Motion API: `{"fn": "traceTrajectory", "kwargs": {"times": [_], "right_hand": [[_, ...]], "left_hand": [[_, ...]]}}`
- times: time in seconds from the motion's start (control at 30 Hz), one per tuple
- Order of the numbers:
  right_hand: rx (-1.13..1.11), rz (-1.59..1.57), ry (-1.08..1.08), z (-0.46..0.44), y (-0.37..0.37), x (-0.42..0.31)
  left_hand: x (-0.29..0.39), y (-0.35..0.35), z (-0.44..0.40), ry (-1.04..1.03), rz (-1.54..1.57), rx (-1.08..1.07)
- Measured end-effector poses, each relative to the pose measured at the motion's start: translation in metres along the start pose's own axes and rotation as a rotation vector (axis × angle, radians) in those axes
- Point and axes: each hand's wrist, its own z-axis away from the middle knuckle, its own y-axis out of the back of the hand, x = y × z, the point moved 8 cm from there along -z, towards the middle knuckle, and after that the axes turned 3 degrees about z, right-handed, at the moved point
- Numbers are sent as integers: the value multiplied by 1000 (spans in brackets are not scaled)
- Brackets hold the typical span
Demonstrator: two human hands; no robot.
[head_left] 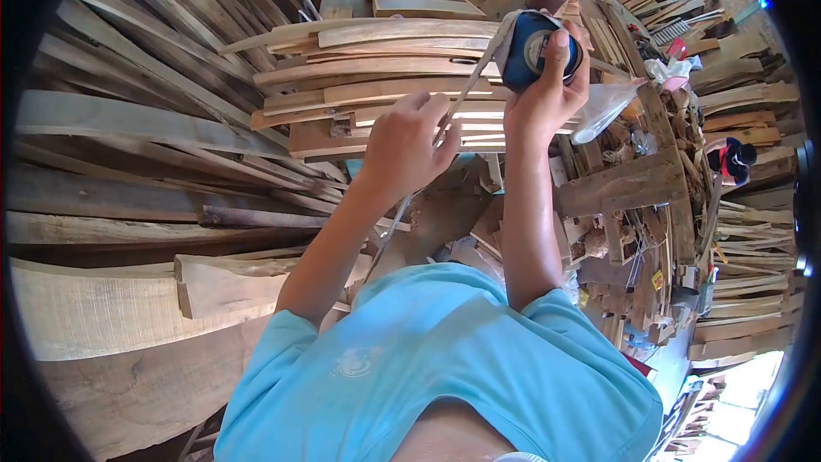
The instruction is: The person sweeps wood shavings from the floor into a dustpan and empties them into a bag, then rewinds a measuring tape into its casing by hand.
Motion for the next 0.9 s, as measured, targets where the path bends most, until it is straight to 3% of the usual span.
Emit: {"fn": "traceTrajectory", "kwargs": {"times": [0.07, 0.2, 0.27, 0.33, 0.43, 0.53, 0.67, 0.8, 0.83, 0.9], "right_hand": [[25, -6, 6, -9, 1, 1], [44, -69, 55, -19, 2, -7], [84, -38, 166, -25, 5, -17], [107, -175, 104, -31, 4, -8], [86, -140, 100, -41, 3, -14], [118, -136, 105, -47, -5, -32], [89, -133, 198, -60, -8, -39], [125, -100, 249, -72, -8, -49], [143, -92, 264, -74, -8, -53], [128, -140, 269, -81, -13, -63]], "left_hand": [[6, 4, -11, -9, 92, -36], [3, 9, -33, 73, 205, 115], [2, 3, -49, 102, 331, 99], [5, -2, -60, 46, 389, 123], [15, -8, -76, 81, 553, 129], [14, -26, -95, 193, 659, -221], [37, -21, -126, 102, 631, -223], [88, -12, -148, 94, 816, -119], [89, -13, -155, -3, 728, -243], [92, -6, -161, 46, 618, -151]]}}
